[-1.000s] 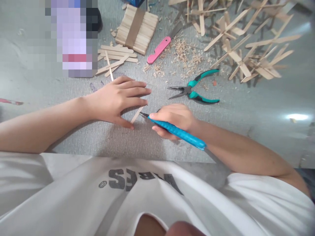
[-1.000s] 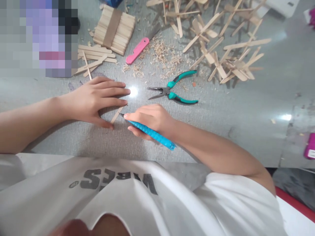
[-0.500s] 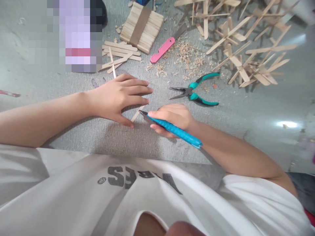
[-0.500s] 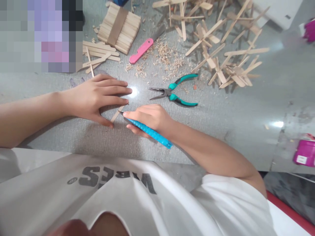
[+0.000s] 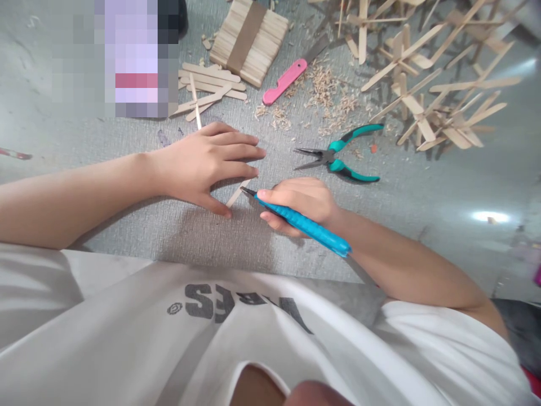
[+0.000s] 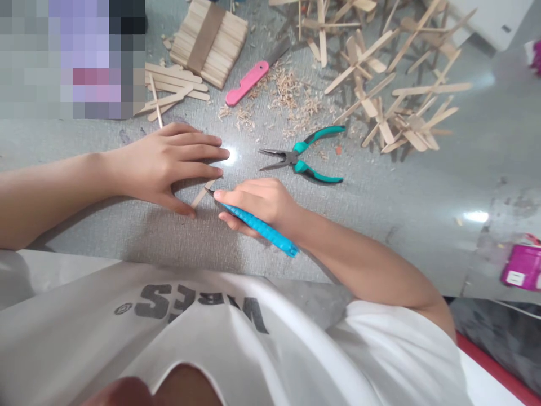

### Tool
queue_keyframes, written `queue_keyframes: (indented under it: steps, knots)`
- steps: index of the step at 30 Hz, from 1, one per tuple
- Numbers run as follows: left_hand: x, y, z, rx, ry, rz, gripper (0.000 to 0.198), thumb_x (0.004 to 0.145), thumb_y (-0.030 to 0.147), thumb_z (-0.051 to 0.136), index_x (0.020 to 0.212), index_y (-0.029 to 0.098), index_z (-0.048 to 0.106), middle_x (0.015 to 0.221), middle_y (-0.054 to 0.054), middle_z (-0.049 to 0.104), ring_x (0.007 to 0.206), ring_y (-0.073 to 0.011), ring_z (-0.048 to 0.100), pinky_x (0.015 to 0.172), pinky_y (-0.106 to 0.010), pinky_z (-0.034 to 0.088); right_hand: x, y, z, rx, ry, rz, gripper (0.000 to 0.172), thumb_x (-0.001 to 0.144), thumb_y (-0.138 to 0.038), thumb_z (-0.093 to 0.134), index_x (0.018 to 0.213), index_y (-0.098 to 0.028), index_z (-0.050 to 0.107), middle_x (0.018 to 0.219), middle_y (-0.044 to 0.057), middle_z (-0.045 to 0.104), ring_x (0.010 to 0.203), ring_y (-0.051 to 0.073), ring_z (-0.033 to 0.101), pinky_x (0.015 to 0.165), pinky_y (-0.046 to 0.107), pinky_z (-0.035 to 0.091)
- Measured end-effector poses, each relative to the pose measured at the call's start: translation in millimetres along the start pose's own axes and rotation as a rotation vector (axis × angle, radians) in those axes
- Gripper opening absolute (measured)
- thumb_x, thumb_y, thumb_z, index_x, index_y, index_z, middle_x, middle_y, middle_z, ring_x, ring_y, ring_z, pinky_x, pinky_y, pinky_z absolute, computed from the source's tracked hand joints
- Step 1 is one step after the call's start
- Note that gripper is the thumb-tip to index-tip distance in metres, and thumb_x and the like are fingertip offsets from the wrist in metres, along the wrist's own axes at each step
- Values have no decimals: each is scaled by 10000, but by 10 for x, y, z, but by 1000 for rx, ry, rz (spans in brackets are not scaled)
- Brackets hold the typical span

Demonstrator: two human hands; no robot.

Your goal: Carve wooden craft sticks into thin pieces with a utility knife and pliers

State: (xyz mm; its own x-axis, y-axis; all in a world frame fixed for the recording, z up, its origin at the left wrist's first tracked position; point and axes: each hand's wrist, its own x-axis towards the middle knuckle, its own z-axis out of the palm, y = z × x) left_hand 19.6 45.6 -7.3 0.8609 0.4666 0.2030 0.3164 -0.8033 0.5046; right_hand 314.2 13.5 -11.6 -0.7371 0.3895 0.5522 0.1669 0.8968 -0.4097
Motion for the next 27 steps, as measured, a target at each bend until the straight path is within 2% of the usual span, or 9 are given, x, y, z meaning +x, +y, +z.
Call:
queue_keyframes:
  steps: [7, 14, 20, 23, 27]
  knots:
    - [9, 9, -20, 38, -49, -2, 710, 937, 785, 692, 1443, 287, 717, 1645, -155, 649, 1562, -424, 584, 1282, -599, 416, -13, -13, -6, -10, 1, 2, 202, 1098, -272, 599, 1294, -221, 596, 770, -44, 705, 633, 135, 659, 628, 260, 539]
    - [1, 2, 1, 3, -16, -10, 691, 934, 787, 688, 1434, 313, 729, 1650, -138, 648, 1552, -429, 589, 1290, -596, 410, -27, -22, -13, 20, -2, 4, 197, 1085, -243, 596, 1278, -206, 608, 769, -24, 717, 622, 148, 661, 604, 285, 528]
    - [3, 14, -22, 44, -70, -12, 698, 967, 770, 665, 1465, 283, 706, 1671, -154, 623, 1584, -422, 554, 1299, -604, 384, -89, -35, -30, 55, 1, 38, 187, 1095, -267, 578, 1276, -227, 604, 731, -54, 692, 582, 137, 641, 589, 284, 528]
    - [-2, 0, -8, 48, -54, 10, 699, 981, 759, 658, 1460, 253, 711, 1666, -174, 624, 1574, -427, 565, 1292, -612, 394, -71, -39, -35, 52, 0, 41, 198, 1117, -302, 586, 1295, -216, 604, 766, -40, 708, 620, 138, 679, 613, 276, 562]
    - [-7, -17, 19, -14, -13, -7, 686, 924, 742, 740, 1450, 302, 735, 1648, -151, 646, 1559, -445, 579, 1295, -623, 400, -18, -41, -44, 34, -5, 43, 210, 1137, -325, 590, 1313, -212, 606, 797, -35, 714, 654, 130, 690, 659, 255, 598]
